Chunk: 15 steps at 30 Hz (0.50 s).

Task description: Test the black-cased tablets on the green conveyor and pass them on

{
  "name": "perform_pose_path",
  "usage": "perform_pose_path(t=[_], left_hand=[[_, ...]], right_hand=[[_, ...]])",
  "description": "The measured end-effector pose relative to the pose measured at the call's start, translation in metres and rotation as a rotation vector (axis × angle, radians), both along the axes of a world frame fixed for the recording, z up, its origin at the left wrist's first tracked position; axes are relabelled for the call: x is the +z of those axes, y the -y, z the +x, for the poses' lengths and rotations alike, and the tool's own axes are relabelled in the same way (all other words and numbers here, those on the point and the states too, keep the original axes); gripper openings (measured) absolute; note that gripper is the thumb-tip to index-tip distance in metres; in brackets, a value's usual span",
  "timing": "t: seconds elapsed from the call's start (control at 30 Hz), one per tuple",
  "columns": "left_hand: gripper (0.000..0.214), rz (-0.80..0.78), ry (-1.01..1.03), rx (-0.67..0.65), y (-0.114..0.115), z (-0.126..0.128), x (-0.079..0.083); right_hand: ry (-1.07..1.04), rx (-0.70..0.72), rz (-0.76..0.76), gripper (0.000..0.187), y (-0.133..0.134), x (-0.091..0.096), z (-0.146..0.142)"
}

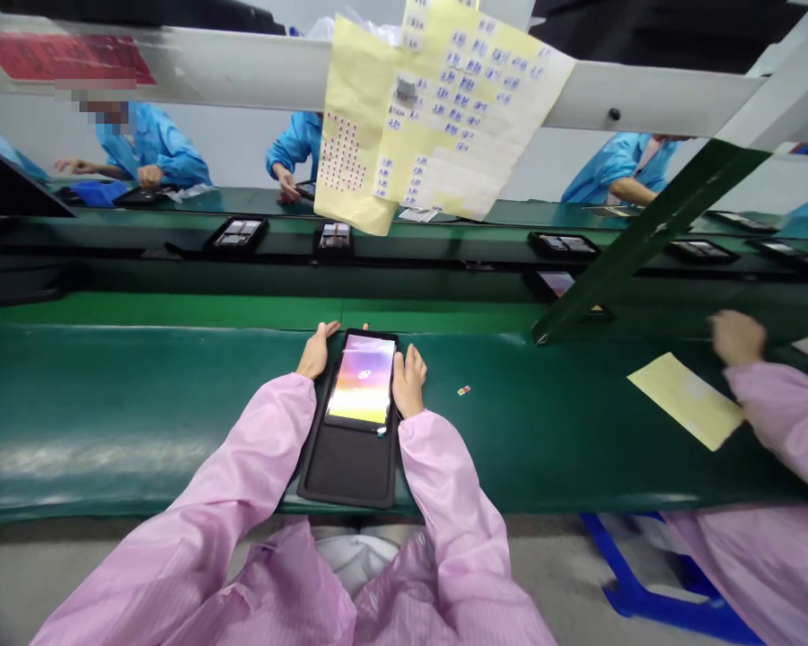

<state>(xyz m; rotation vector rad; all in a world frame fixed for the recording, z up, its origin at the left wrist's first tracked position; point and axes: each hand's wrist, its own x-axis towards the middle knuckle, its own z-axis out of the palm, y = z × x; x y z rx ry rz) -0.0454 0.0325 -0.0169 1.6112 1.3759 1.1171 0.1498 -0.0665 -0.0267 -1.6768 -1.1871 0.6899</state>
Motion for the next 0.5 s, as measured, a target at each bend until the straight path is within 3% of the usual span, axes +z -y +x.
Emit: perform_pose_path(t=[0.1, 0.23, 0.37, 0.5], left_hand=[[0.065, 0.015, -0.061, -0.028, 0.018, -0.012, -0.017], [0.059, 0.040, -0.130, -0.073, 0.054, -0.007, -0.033], [0.058, 0.011, -0.114, 0.008, 0.081, 0.003, -0.039], [0.056, -0.060, -0.043, 0.077, 0.089, 0.005, -0.039]], right_hand=[[-0.008, 0.028, -0.048, 0.094, 0.020, -0.015, 0.000], [0.001, 0.109, -0.060, 0.092, 0.037, -0.029, -0.011], [0.015, 0.165, -0.050, 0.093, 0.032, -0.028, -0.005], [-0.001, 0.234, -0.035, 0.087, 0.028, -0.025, 0.015]])
